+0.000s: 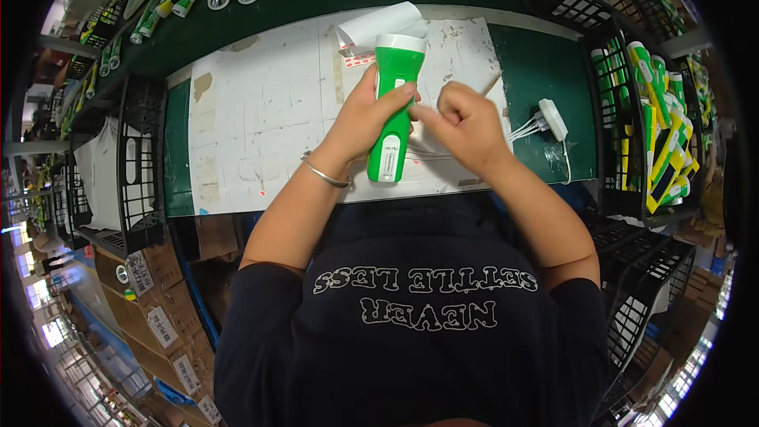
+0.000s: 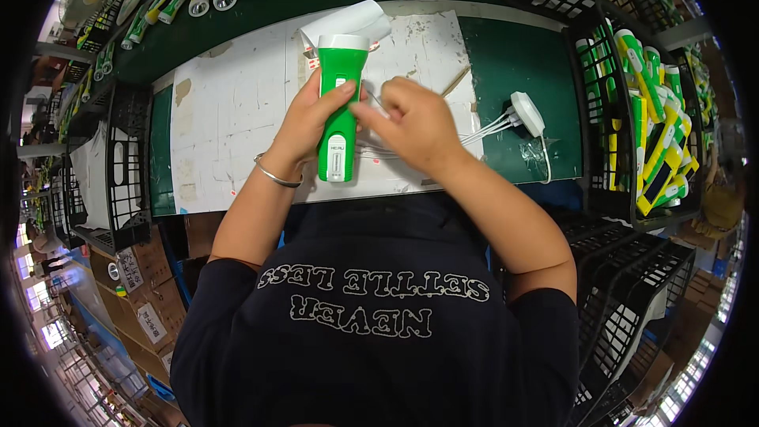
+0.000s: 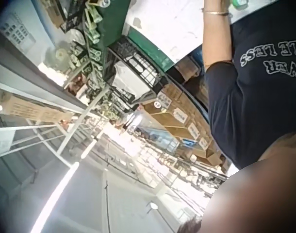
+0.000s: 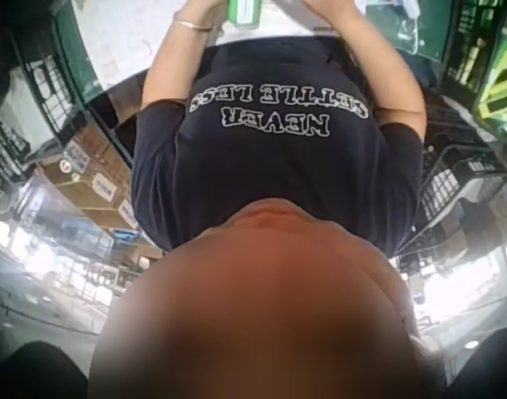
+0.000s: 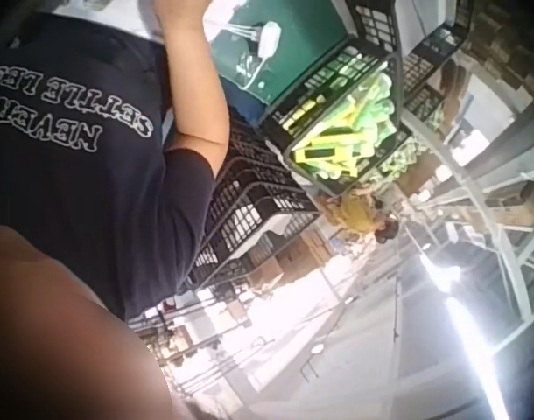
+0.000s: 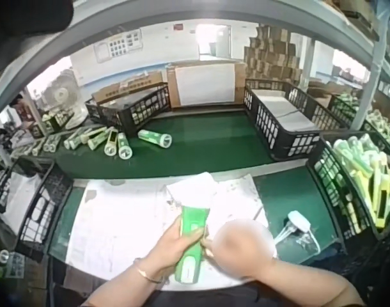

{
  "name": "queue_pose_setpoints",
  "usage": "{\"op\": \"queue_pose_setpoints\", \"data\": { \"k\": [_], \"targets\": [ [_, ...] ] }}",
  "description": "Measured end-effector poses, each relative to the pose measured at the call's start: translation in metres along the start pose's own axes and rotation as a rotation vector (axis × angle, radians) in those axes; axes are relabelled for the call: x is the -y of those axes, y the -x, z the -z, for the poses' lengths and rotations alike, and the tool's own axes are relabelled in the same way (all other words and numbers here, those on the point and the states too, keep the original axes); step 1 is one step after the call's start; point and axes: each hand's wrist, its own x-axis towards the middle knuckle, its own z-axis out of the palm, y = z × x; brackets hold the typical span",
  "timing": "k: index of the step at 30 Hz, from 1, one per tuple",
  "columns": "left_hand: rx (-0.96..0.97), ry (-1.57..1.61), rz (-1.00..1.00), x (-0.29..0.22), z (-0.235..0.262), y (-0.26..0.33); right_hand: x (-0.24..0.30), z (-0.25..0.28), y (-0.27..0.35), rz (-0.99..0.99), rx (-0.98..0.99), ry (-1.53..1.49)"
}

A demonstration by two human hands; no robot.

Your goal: Assembling handheld flashlights by joining housing components and testing functionality.

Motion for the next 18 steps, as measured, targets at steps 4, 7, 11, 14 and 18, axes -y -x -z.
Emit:
{"op": "queue_pose_setpoints", "data": {
  "k": [4,7,11,14,18],
  "targets": [
    [0.038,-0.096,0.026,0.000,0.008,0.008,-0.010,0.030,-0.018,-0.248,0.074,-0.158],
    [0.073,-0.780,-0.285,-0.004,0.009,0.013,-0.001,0.038,-0.030,-0.209,0.237,-0.155],
    [0.163,-1.260,-0.351,-0.028,0.016,0.031,0.005,0.047,-0.034,-0.214,0.499,-0.048],
    [0.217,-1.437,-0.138,-0.047,0.044,0.042,-0.007,0.053,-0.032,-0.257,0.486,-0.177],
    [0.204,-1.457,-0.005,-0.054,0.053,0.052,-0.007,0.049,-0.035,-0.292,0.489,-0.247]
  ]
}}
